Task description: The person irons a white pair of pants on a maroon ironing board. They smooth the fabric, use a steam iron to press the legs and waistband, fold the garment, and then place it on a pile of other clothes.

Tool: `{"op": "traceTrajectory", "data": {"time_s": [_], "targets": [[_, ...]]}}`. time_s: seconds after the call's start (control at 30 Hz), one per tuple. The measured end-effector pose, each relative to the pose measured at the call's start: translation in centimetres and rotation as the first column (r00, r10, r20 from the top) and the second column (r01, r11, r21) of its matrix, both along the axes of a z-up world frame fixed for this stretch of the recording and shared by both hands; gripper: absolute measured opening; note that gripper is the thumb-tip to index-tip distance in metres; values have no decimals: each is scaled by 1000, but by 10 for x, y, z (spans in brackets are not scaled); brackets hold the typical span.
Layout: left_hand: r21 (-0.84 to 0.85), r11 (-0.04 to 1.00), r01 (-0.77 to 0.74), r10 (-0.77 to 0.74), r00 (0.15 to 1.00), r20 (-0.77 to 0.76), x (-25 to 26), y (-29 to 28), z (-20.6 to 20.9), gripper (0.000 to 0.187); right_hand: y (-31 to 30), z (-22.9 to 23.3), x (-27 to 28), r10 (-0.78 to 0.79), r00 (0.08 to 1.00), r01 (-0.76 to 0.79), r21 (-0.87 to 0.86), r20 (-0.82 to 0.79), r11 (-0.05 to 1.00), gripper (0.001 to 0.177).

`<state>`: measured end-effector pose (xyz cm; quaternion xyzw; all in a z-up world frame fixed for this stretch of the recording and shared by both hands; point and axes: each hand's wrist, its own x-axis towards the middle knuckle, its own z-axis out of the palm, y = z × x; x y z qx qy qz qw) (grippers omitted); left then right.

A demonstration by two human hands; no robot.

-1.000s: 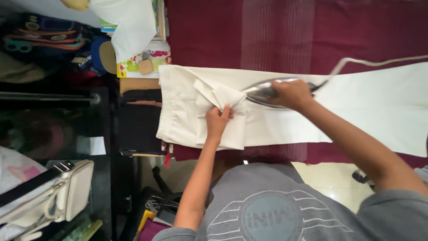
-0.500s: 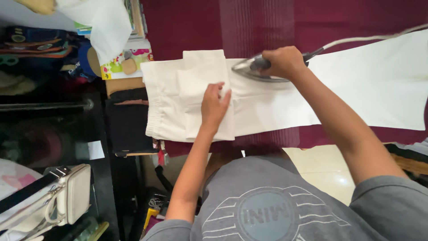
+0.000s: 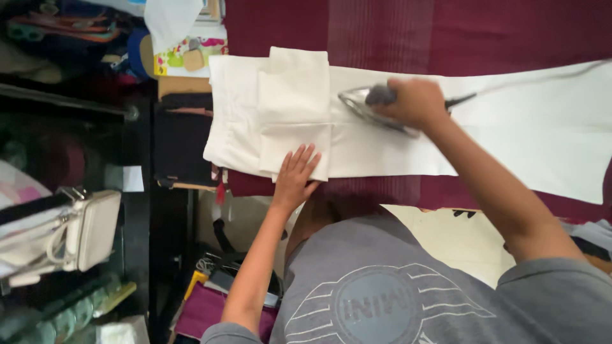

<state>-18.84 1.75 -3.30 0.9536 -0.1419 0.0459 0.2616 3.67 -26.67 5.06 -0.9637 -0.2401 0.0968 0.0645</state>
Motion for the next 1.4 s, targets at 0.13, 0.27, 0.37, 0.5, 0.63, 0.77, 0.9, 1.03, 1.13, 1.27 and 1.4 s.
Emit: {"op": "traceTrajectory", "data": {"time_s": [0.13, 0.27, 0.37, 0.5, 0.63, 0.77, 0.9, 1.03, 1.13, 1.27, 1.4], "targets": [[35, 999, -12, 11, 1000, 21, -2, -3, -4, 69, -6, -19, -40, 11, 996, -18, 79, 89, 997, 44], [57, 998, -40, 36, 997, 65, -2, -3, -12, 61, 3, -31, -35, -88, 990, 78, 92, 111, 993, 39], [-31, 997, -72, 73, 996, 41, 2, -3, -12, 48, -9, -26, -54, -4, 998, -3, 115, 59, 993, 37], [-252, 961, -109, 124, 991, 44, 12, 1, -5, 34, -27, -15, -102, 24, 999, -25, 63, 22, 998, 39], [-387, 913, -127, 90, 990, -112, 28, 18, 8, 30, -13, -18, -102, -72, 995, 61, 140, 73, 988, 40], [-398, 891, -220, 61, 925, -374, 48, 39, 23, 33, 15, -26, -97, 102, 992, -111, 112, 80, 987, 37], [-373, 903, -215, 0, 866, -500, 77, 56, 15, 43, 23, -28, -88, 143, 990, -143, -7, 1, 990, 38], [-449, 864, -227, -104, 793, -600, 90, 66, 2, 45, 2, -25, -68, 89, 996, -87, -77, 19, 993, 47], [-474, 871, -129, -159, 839, -521, 89, 70, -5, 44, -2, -26, -66, 72, 997, -69, -114, 26, 991, 45], [-475, 874, -103, -181, 839, -513, 88, 71, -7, 45, 19, -31, -77, 101, 995, -97, -163, 17, 982, 46], [-396, 917, -56, -178, 829, -530, 89, 71, 0, 47, 21, -30, -86, -22, 993, 26, -36, 114, 999, 42]]}}
